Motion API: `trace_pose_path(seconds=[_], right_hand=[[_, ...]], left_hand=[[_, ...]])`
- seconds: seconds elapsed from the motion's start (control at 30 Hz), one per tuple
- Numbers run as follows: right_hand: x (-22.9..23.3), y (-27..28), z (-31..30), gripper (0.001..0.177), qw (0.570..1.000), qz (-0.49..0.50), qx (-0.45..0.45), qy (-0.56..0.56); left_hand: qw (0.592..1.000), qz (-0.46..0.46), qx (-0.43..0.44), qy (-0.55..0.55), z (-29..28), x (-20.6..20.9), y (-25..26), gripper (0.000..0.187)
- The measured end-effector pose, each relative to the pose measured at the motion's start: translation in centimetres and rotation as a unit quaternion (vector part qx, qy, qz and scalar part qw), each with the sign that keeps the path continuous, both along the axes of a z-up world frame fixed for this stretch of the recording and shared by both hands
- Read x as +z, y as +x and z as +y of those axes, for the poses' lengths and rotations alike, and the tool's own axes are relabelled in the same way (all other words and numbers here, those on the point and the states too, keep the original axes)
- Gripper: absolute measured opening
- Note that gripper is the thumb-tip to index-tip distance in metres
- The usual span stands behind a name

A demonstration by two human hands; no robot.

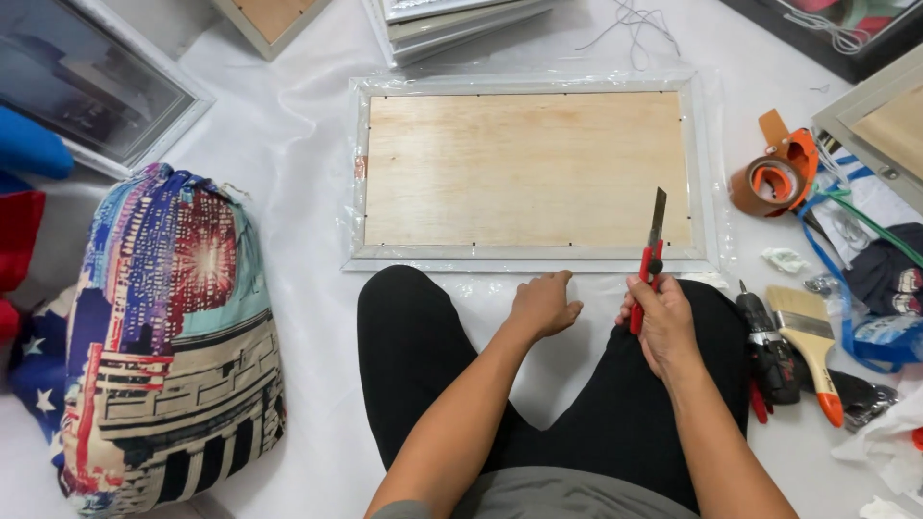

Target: Preparing a picture frame by unwrapping it, inserting a wooden backing, and trimming excess plastic with a utility knife

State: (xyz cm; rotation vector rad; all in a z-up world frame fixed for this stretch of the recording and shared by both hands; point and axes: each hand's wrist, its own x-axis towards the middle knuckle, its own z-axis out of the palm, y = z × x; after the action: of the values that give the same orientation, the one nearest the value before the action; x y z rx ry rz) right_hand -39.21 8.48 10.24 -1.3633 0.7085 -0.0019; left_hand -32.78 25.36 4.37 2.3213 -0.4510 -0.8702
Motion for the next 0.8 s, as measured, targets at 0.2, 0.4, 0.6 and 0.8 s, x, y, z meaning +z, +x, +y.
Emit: trace_pose_path(seconds=[0.2,0.4,0.6,0.8], right_hand=[[-0.5,-0.2,0.2,0.025,1.000,-0.003,0.000,-0.020],[3.2,-3.1,-1.1,0.027,0.977,-0.106,-0.100,-0.154],[8.1,-7.8,-3.0,0.016,0.976,-0.119,-0.166,-0.072],[3.4,-7.4,-5.2,0.009,0.962,-0.063,-0.264,0.004]], left_hand=[[0.999,-0.018,0.008,-0.038,0.7,2.0,-0.1,0.025],[0.992,-0.099,-0.083,-0.009,-1.0,-1.5,-0.1,0.032],[0.974,-0.219,-0.063,-0.012,-1.3,-3.0,-0.8,0.027],[0.993,-0.111,-0.040,-0.006,-1.3,0.1,-0.3,0.049]])
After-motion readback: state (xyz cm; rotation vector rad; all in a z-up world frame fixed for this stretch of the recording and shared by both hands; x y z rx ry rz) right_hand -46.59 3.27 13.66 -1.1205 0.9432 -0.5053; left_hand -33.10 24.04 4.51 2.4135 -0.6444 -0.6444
